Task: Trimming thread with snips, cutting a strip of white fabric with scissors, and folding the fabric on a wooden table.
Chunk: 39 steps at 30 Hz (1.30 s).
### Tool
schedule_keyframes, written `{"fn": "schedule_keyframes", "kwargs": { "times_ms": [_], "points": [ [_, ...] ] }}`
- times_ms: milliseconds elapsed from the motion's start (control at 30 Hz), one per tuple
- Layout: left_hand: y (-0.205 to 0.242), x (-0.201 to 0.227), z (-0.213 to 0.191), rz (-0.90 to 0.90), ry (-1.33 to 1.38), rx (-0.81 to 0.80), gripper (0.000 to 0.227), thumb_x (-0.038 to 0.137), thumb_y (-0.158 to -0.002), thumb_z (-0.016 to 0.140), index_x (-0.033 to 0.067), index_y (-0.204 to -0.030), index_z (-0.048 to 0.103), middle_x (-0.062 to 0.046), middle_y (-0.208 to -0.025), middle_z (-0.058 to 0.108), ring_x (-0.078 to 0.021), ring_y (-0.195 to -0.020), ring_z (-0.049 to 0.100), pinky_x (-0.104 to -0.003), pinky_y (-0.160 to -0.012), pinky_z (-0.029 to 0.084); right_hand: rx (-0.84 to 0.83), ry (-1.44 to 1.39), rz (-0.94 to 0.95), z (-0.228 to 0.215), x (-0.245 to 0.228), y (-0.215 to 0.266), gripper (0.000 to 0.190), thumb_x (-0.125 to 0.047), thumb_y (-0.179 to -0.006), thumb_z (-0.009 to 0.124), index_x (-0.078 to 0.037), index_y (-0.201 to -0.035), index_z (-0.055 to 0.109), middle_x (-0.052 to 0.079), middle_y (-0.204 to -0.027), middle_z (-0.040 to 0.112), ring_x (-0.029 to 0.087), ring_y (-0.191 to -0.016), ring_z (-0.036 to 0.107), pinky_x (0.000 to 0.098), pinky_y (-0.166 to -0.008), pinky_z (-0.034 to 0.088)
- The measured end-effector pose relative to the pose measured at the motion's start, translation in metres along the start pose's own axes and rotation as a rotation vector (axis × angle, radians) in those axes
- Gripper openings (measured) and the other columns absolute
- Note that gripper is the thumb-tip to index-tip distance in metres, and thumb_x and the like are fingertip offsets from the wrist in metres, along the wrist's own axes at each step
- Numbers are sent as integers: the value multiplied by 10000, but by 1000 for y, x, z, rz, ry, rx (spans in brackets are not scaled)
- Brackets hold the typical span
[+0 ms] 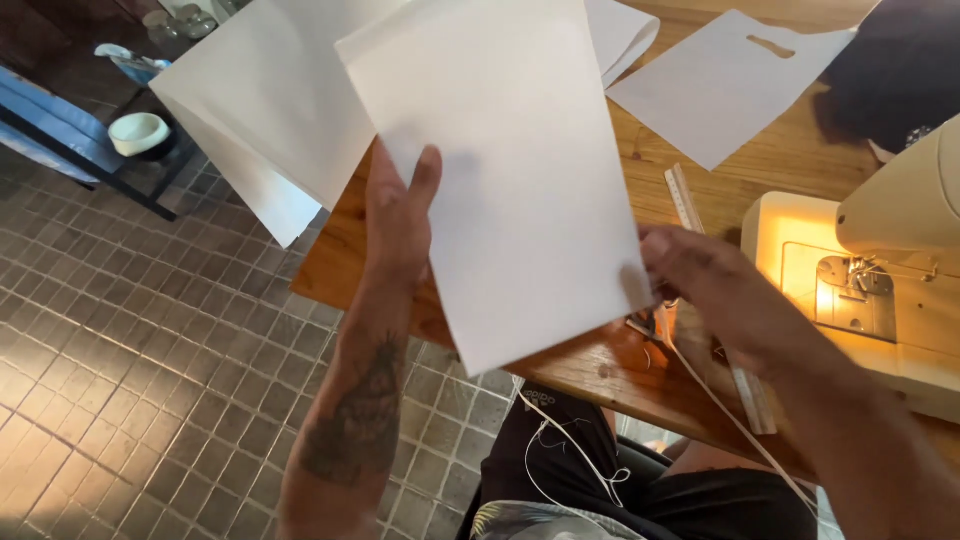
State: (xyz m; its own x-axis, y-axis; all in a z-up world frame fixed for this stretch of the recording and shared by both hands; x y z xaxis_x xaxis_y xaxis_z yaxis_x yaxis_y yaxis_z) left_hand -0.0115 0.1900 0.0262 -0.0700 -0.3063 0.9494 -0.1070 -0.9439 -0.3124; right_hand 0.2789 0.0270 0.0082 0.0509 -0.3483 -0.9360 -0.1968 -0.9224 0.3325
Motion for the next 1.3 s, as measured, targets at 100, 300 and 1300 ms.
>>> {"fn": "schedule_keyframes", "kwargs": {
  "times_ms": [100, 300, 1300],
  "points": [
    [-15, 1, 14, -43, 173, -18, 799, 311, -1144, 660, 89, -1816, 289, -135, -1810, 517, -326, -1657, 543, -472, -1299, 564, 39, 218, 148, 12, 13, 19, 428, -175, -1085, 746, -81, -1499, 797, 124, -1261, 914, 264, -1057, 815, 403, -1081, 643],
    [-48, -22, 15, -292, 365, 11, 675, 127, -883, 803, 89, -1515, 569, -125, -1314, 717, -284, -1032, 772, -465, -807, 703, 56, -36, -37, 0, 64, 18, 188, -59, -1113, 828, 58, -971, 787, 177, -814, 750, 227, -667, 604, 340, -694, 539],
    [131, -110, -103, -396, 543, -775, 583, 266, -941, 951, -92, -1370, 786, -221, -1263, 884, -370, -1096, 848, -483, -888, 666, 840, 387, -847, -55, -10, 127, 127, 93, -1148, 898, 110, -1089, 786, 180, -1010, 737, 254, -900, 655, 371, -854, 535]
  ]
}}
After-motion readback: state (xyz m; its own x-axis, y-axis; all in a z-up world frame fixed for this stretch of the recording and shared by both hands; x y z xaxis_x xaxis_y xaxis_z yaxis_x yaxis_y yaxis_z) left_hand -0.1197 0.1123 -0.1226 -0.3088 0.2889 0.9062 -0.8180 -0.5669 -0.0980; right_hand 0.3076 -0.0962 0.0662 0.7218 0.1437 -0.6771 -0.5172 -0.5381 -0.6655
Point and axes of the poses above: each hand's wrist, its own y-axis away from the middle knuckle, its own z-axis out of the palm, x = y × z, the point moved 6 cm from there along -y, towards the middle knuckle
